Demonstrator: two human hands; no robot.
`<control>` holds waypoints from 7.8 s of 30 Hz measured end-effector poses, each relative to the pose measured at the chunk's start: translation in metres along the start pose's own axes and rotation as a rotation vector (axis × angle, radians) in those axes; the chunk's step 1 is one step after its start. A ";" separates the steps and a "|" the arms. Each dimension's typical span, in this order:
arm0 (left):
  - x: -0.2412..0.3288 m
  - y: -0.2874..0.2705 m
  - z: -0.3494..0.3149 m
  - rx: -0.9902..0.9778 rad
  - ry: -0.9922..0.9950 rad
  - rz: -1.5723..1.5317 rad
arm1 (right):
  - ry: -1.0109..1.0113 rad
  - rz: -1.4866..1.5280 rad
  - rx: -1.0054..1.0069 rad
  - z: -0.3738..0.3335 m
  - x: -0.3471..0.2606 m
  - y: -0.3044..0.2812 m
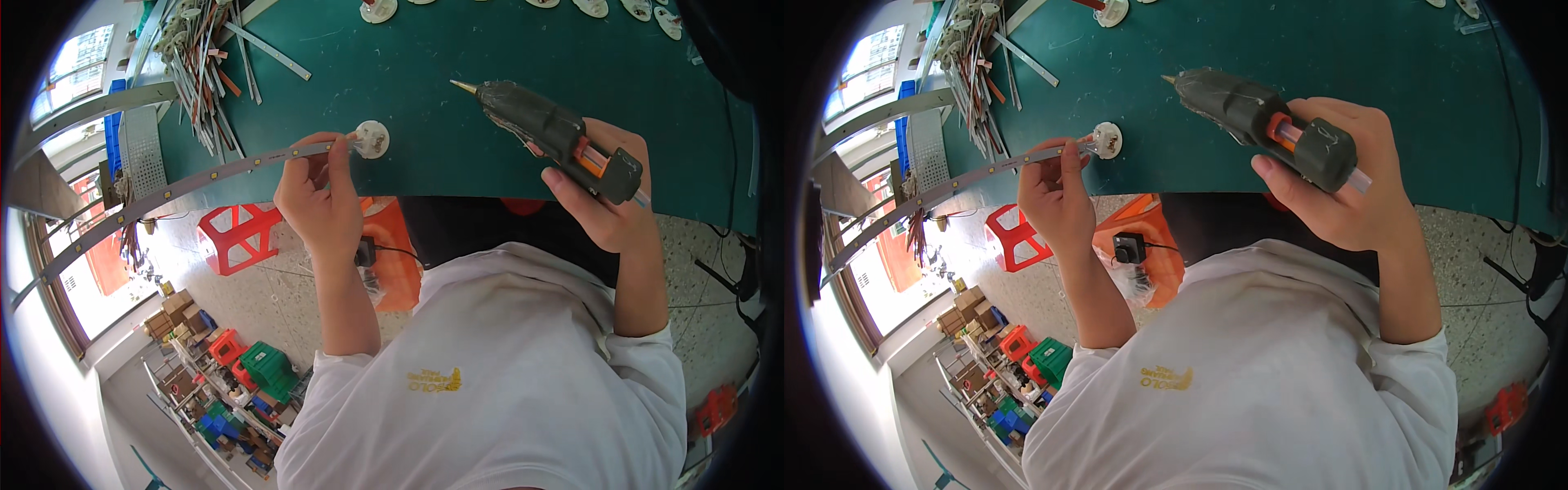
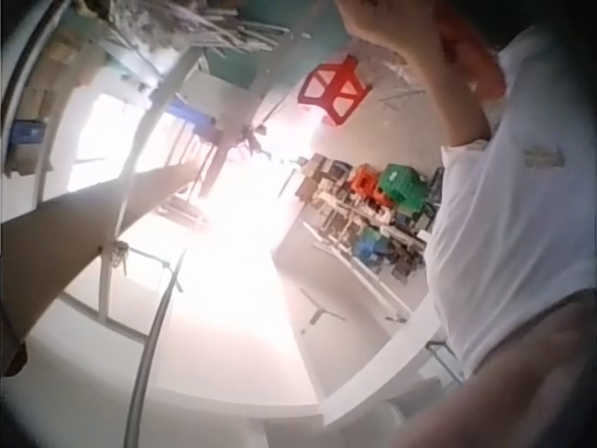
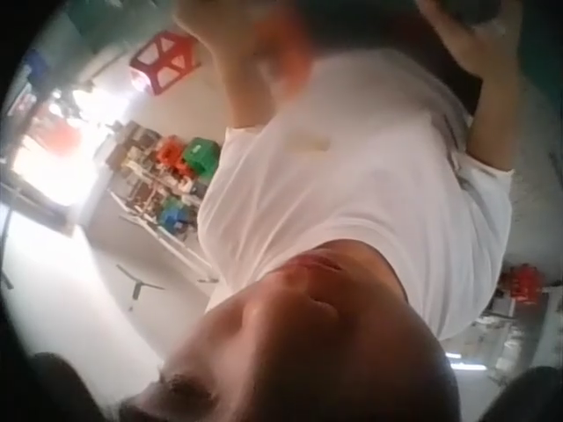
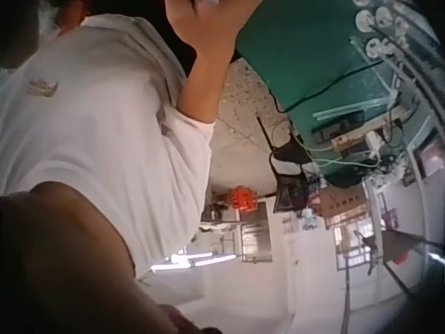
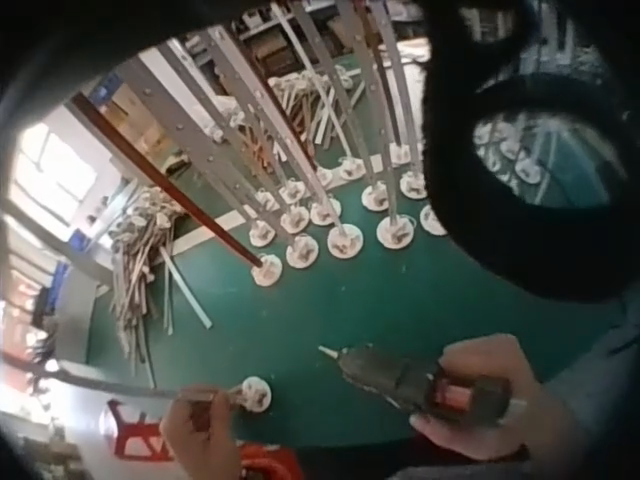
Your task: Glue LED strips onto circular bases using a hot glue gun.
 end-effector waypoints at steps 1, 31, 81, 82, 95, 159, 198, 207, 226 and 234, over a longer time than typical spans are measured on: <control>0.002 0.000 0.000 0.005 0.015 0.017 | 0.011 -0.001 0.001 -0.001 0.000 0.000; 0.025 0.003 0.000 0.060 0.209 0.397 | 0.056 -0.037 -0.039 0.004 -0.002 0.000; 0.014 -0.002 0.012 -0.064 0.083 0.248 | -0.001 -0.266 -0.317 0.022 -0.018 0.078; 0.013 -0.002 0.013 -0.065 0.065 0.273 | -0.006 -0.254 -0.300 0.023 -0.018 0.077; 0.020 -0.003 0.012 -0.065 0.090 0.293 | -0.028 -0.288 -0.301 0.021 -0.021 0.079; 0.030 -0.020 0.040 -0.395 0.172 0.078 | -0.028 -0.273 -0.242 0.014 -0.024 0.077; 0.022 -0.020 0.017 -0.042 0.110 0.129 | -0.024 -0.398 -0.242 0.013 -0.029 0.090; 0.027 -0.018 0.006 0.037 0.117 0.144 | -0.033 -0.396 -0.270 0.012 -0.026 0.089; 0.029 -0.018 0.008 0.076 0.148 0.194 | -0.048 -0.348 -0.220 0.009 -0.029 0.090; 0.032 -0.017 0.007 0.059 0.137 0.212 | -0.049 -0.357 -0.249 0.010 -0.027 0.091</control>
Point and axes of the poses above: each hand's wrist, its own z-axis towards the middle knuckle, its own y-axis out of the palm, x = y × z, the point moved 6 cm from there along z, towards the middle knuckle, and after that the axes turned 14 degrees about -y, right-handed, at the moved point
